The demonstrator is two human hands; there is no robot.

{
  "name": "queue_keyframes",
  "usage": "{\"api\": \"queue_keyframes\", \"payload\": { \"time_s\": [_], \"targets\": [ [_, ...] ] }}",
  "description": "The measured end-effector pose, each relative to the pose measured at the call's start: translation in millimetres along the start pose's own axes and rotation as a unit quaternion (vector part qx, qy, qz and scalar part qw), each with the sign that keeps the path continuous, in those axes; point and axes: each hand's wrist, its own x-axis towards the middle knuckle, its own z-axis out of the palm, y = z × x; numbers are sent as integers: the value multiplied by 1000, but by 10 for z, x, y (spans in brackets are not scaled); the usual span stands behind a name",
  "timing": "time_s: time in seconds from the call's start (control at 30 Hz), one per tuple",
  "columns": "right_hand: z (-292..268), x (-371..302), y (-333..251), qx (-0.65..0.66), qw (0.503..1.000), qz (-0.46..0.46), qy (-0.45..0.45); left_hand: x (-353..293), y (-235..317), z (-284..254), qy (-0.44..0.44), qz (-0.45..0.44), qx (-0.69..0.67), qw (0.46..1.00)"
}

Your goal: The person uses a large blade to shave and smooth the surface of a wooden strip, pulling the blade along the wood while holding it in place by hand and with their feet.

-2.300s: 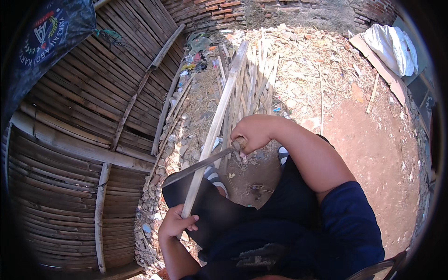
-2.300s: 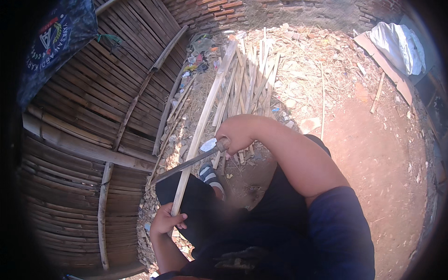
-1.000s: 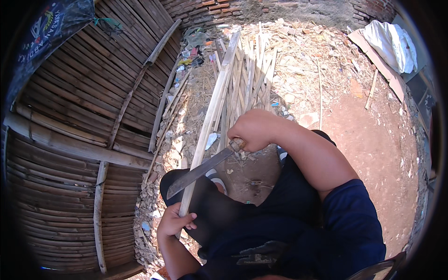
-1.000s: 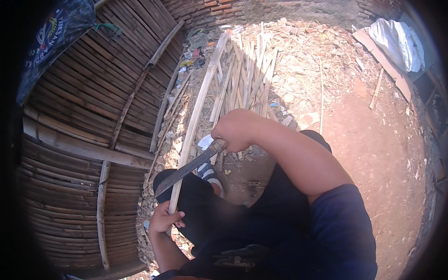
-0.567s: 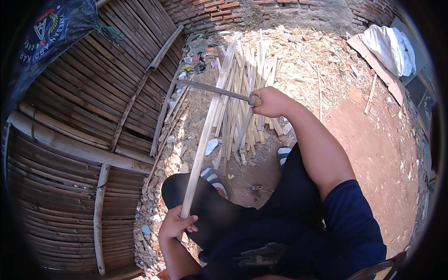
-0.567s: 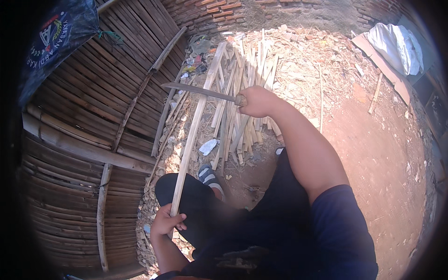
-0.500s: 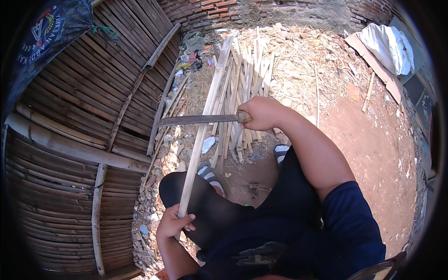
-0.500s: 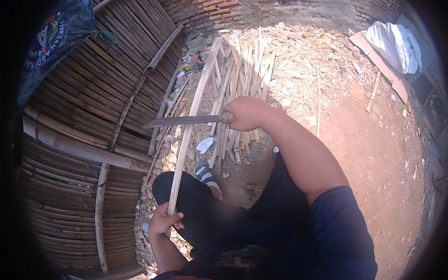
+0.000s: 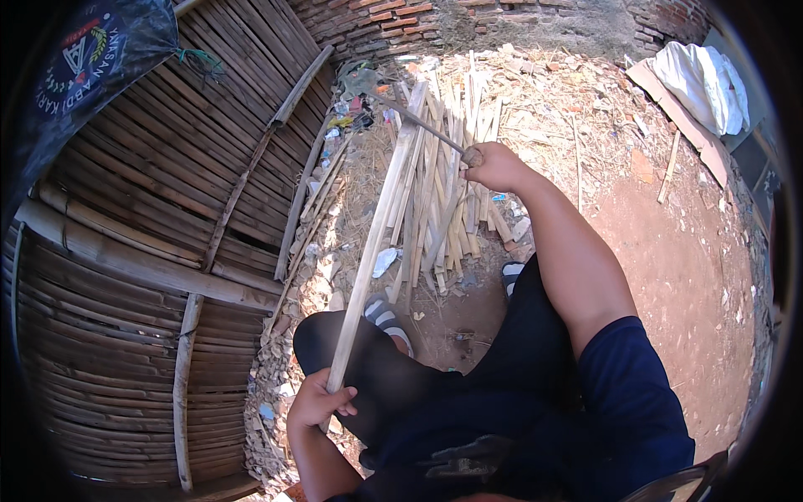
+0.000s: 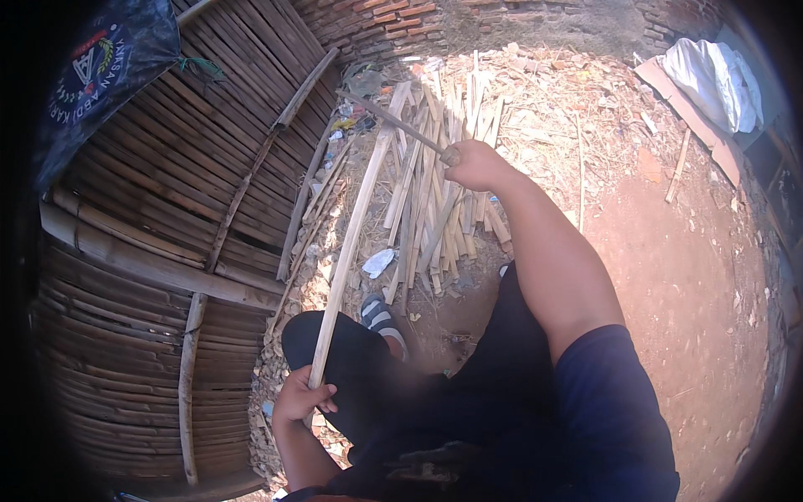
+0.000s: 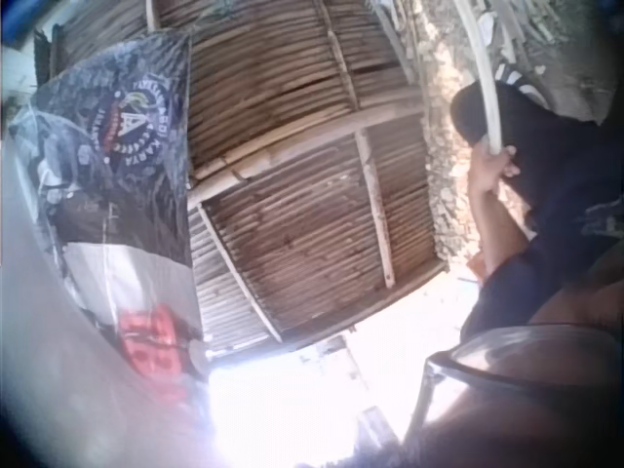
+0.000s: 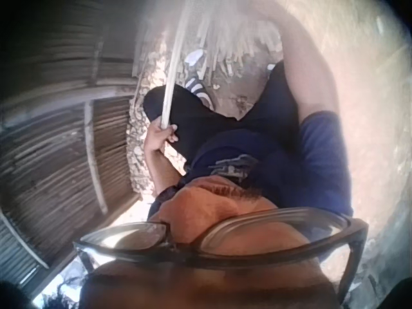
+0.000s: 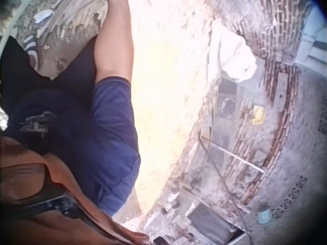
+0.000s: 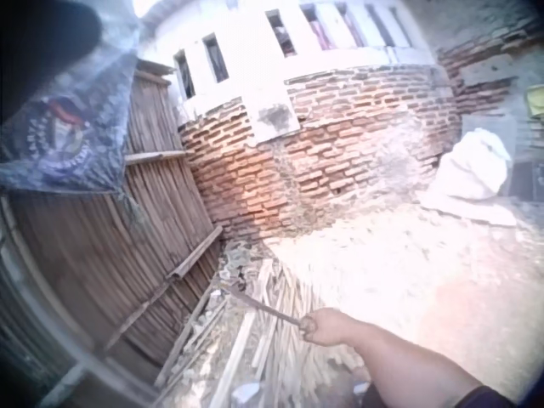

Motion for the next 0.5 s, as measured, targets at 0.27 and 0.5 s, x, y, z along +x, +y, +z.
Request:
{"api": "queue_keyframes", "payload": {
  "time_s": [0.27, 0.5],
  "targets": [
    [392, -852, -843, -257, 900, -289, -203, 9, 3, 49, -16, 0, -41, 999],
    [85, 58, 50, -89, 993, -64, -47, 33, 38, 68, 1, -12, -6, 1000]
  ]
}}
